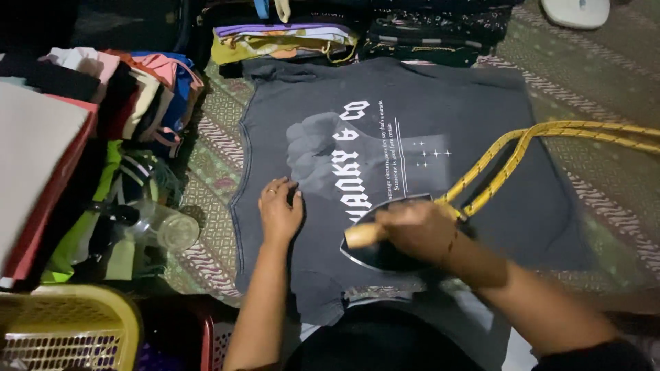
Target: The person takes a dark gray t-shirt from a laundry basket and lays it on a patterned ironing board. They smooth the fabric with their hands and then use a traditional charcoal iron to press the shirt, moving the iron back and forth across the surface.
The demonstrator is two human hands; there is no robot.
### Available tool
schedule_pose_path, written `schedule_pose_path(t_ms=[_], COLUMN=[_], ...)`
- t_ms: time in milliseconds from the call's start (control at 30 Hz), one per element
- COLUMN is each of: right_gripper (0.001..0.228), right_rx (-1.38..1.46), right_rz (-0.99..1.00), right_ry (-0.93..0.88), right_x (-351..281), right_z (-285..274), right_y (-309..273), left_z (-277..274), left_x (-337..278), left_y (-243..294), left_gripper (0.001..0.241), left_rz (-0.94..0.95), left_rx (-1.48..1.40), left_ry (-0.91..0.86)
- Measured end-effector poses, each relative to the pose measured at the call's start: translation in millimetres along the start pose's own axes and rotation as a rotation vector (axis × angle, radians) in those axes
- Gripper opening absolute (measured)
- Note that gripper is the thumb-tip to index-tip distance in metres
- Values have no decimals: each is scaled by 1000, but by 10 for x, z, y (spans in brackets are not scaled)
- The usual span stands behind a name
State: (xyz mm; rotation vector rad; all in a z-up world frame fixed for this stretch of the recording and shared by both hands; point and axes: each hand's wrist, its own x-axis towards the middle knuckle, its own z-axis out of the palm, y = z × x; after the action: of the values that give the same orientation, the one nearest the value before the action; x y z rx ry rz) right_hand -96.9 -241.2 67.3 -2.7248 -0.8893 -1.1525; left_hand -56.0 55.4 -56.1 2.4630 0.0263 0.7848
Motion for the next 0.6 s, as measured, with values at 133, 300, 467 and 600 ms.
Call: schedule_pose_path(t_ms=[133, 300, 467, 600], right_gripper=[13, 14, 13, 22], right_rx=[184, 449, -55, -47], right_rz=[-282, -132, 94, 574], right_ry=[-496, -623, -564, -897], right_x=[-149, -50, -119, 135], right_z=[8, -198, -261, -243], right_y=[273, 429, 939, 1779], left_z=[-92, -248, -174, -180], left_x=[22, 51, 56, 48], left_y=[118, 230, 139, 155], left_gripper=[22, 24, 21, 21], left_rz=[-52, -47, -39, -31], left_rx=[26, 42, 18, 26], left_ry=[-36, -90, -69, -77])
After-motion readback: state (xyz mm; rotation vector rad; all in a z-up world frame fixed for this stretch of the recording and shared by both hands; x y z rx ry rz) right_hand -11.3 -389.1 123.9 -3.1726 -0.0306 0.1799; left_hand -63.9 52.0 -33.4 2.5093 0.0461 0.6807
